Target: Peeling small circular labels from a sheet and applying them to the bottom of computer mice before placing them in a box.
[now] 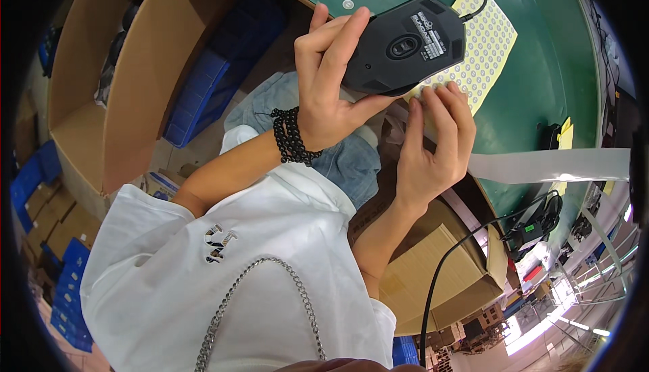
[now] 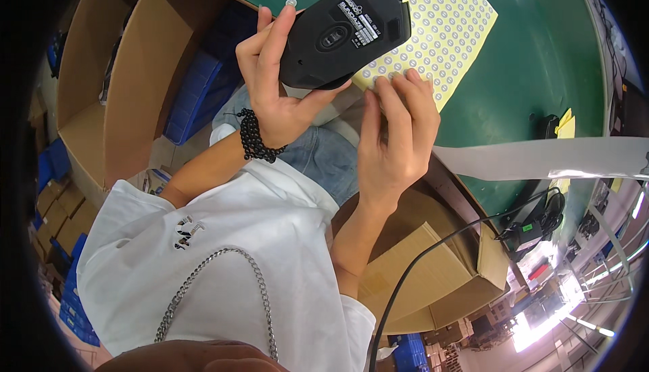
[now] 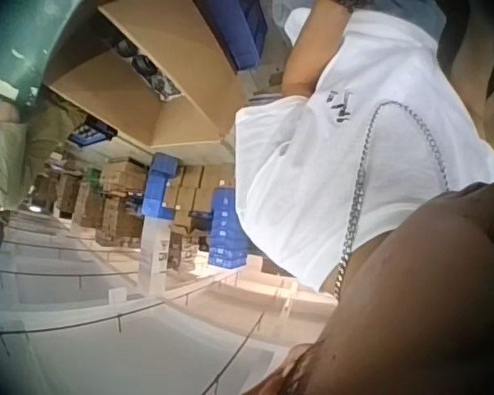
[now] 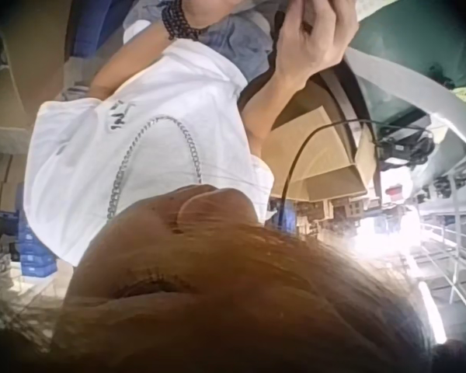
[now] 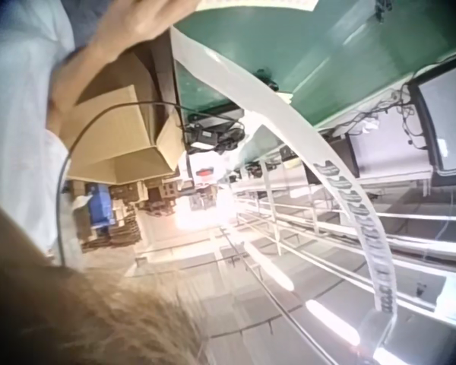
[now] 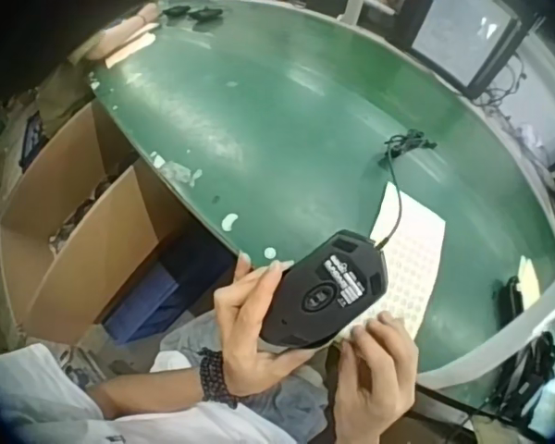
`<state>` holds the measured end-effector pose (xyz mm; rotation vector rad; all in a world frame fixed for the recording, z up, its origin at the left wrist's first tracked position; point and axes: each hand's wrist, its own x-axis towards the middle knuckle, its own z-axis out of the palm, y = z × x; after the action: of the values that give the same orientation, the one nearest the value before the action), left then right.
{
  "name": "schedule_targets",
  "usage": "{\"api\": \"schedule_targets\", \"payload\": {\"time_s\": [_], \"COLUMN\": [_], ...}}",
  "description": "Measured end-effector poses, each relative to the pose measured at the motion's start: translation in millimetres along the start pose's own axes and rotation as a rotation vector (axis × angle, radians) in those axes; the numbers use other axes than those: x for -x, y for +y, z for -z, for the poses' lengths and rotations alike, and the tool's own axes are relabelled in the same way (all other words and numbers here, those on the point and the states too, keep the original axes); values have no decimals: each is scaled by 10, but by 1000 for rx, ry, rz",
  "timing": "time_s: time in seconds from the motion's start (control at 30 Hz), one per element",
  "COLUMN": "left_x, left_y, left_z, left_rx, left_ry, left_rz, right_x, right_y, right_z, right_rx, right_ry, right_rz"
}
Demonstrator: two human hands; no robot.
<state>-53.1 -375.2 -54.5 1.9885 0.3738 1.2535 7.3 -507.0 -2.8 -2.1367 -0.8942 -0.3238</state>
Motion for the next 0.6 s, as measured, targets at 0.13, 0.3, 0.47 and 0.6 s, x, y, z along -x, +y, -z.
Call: {"api": "schedule_targets", "payload": {"time_s": [0.13, 0.3, 0.47, 0.6], "left_x": [-2, -13, -18, -10], "left_y": [-23, -17, -16, -26], "left_z": [-29, -46, -44, -47], "left_rx": [46, 103, 107, 101], "left_ry": [33, 70, 77, 75], "left_rz": [-31, -45, -35, -34], "right_x": [9, 10, -20, -27], "right_y": [52, 59, 5, 2], "right_z": [-20, -31, -39, -53], "right_rx": [2, 7, 6, 15], "right_ry": [12, 17, 19, 27], "right_rz": [49, 89, 56, 44]}}
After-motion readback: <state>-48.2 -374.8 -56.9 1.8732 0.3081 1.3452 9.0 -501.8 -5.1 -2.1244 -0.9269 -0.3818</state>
